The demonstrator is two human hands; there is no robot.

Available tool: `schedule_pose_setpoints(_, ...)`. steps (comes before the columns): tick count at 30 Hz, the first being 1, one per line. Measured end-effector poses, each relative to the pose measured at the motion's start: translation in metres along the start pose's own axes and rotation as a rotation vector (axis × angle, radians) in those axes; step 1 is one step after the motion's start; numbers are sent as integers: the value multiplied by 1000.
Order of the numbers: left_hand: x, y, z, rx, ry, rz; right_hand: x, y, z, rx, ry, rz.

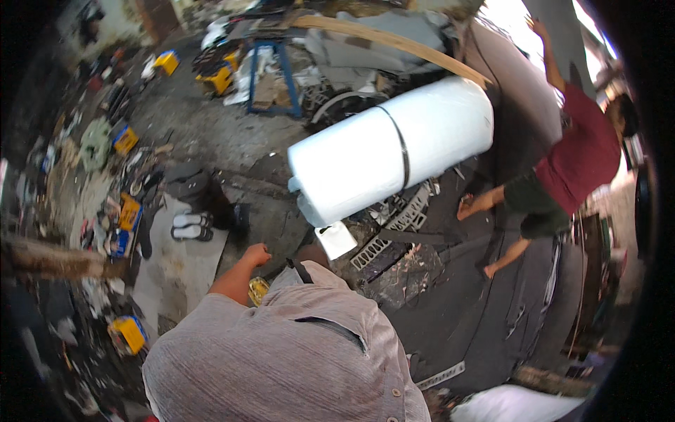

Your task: The person sits on the floor and repeatedly peels pink backing sheets off white adhesive stickers. The stickers are stacked on a yellow box, and the person handles them one by one, placing the peeled stickers and discarded backings on the floor.

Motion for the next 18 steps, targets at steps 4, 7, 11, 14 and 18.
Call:
schedule_pose_setpoints(4, -70, 17, -19, 53, -113, -148, -122, -29, 9, -75, -30, 166)
schedule_pose_setpoints(7, -100, 29, -34, 76, -192, -320, -181, -7, 52, -88, -125, -130)
schedule_pose_setpoints(11, -135, 33, -43, 205, -230, -501, -247, 50, 111, -152, -129, -220)
schedule_pose_setpoints(14, -174, 27, -43, 238, -265, -539, -349, 111, 107, -152, -309, -411)
schedule_pose_setpoints(18, -234, 13, -59, 395, -331, -812, -504, 215, 32, -339, -490, -736)
Point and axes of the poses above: each hand's wrist, its own z-axis towards the middle knuckle, its own y-axis out of the palm, x = y × z, the point moved 5 cm from there along z, towards the middle knuckle, and after that the axes turned 6 degrees about -z, right-handed, at the moved point
